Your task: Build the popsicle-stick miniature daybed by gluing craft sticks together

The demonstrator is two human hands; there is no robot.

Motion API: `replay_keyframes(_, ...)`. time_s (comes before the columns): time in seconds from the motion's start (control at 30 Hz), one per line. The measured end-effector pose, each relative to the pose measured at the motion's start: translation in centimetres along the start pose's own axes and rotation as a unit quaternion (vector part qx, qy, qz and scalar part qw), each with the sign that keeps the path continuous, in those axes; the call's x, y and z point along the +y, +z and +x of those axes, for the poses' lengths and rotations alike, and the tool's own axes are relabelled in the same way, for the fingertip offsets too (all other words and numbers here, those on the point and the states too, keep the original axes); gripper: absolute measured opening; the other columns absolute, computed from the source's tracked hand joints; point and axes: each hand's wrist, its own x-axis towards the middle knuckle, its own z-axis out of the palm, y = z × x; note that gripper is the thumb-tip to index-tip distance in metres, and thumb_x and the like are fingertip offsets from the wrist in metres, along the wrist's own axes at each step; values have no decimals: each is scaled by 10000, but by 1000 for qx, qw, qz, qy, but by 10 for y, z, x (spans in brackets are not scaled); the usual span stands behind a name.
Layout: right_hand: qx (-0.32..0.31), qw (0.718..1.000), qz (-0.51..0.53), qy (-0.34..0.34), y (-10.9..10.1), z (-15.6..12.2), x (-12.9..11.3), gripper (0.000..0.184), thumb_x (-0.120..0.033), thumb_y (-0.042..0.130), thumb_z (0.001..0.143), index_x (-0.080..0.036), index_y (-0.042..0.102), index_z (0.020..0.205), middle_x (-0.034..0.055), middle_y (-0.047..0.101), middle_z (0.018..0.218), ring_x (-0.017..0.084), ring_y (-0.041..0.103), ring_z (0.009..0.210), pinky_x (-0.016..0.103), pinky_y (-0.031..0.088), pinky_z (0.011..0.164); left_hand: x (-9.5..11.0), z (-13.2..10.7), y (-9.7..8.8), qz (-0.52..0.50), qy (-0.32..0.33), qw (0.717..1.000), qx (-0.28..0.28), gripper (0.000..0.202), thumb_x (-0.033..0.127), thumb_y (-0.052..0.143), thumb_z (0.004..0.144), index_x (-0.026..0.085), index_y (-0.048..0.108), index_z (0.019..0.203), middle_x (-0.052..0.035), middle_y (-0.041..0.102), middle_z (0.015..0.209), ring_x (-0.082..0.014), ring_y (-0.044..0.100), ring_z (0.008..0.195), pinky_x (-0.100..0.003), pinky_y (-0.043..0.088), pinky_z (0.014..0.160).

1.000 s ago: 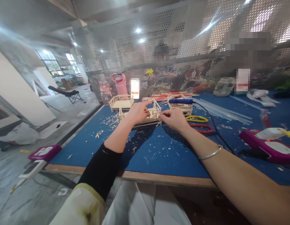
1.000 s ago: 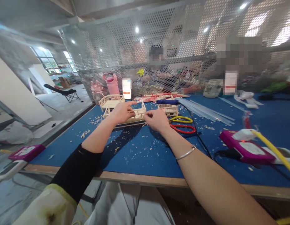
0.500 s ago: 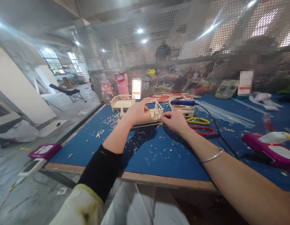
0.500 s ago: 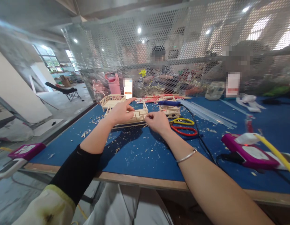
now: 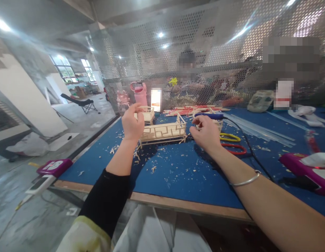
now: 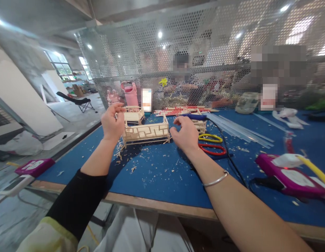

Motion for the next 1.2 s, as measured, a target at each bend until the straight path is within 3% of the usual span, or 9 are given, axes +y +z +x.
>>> replay_keyframes(0.1,9,991,-30,-127,3,-1,-6,403,-151,488,615,-196,601,999,111,546,1156,279,475,1098,423,380,909,0,-8,0,30,25,999,19,302,82,432,735,179,579,979,-61,672,924,-195,585,919,-377,430,890)
replay_keyframes(0.17,-15,985,-50,-167,7,-2,-10,541,-144,504,607,-199,545,1143,115,447,1308,304,379,1220,469,319,982,10,-16,1,44,59,997,2,262,93,440,733,193,571,938,-59,657,969,-205,560,977,-399,405,926)
replay_keyframes(0.3,-81,979,-32,-182,16,-1,-16,666,-137,487,594,-195,443,1256,115,495,1291,304,398,1226,530,248,1020,38,-30,5,81,115,987,-71,195,157,514,719,203,556,904,-69,565,1204,-234,433,1194,-437,290,1046)
replay_keyframes(0.43,-170,970,9,-171,14,15,-16,678,-164,507,596,-212,426,1268,71,656,1049,280,556,1041,586,189,1024,51,-24,8,104,89,965,-222,505,190,539,697,189,461,1195,-89,564,1228,-269,436,1207,-536,155,1086)
replay_keyframes(0.5,-228,959,13,-169,8,28,-19,680,-170,541,593,-208,438,1264,61,680,986,265,593,971,550,257,1002,49,-13,8,92,40,940,-325,685,178,526,683,175,322,1337,-99,608,1164,-265,522,1109,-545,228,1049)
replay_keyframes(0.57,-263,949,3,-173,4,40,-24,685,-165,572,591,-204,445,1263,55,689,967,260,601,964,527,284,989,43,-1,8,64,-1,909,-411,794,171,519,660,155,224,1397,-116,623,1134,-251,570,1030,-470,367,965)
replay_keyframes(0.67,-284,941,-14,-183,3,48,-32,668,-184,605,608,-210,455,1258,47,695,966,270,589,1001,555,254,996,36,10,7,30,-14,875,-482,851,161,513,629,144,190,1416,-123,633,1097,-230,597,965,-349,461,814)
replay_keyframes(0.87,-327,930,61,-156,14,41,-29,649,-153,564,646,-167,451,1285,56,708,911,208,637,850,397,436,861,37,4,3,85,22,854,-512,805,184,510,640,179,244,1400,-116,639,1071,-253,601,914,-348,460,742)
replay_keyframes(1.2,-314,933,97,-144,19,41,-18,547,-187,582,676,-173,524,1221,34,712,822,192,649,789,366,483,798,39,-3,6,109,22,865,-488,834,222,510,674,226,159,1430,-98,623,1126,-265,581,975,-372,449,784)
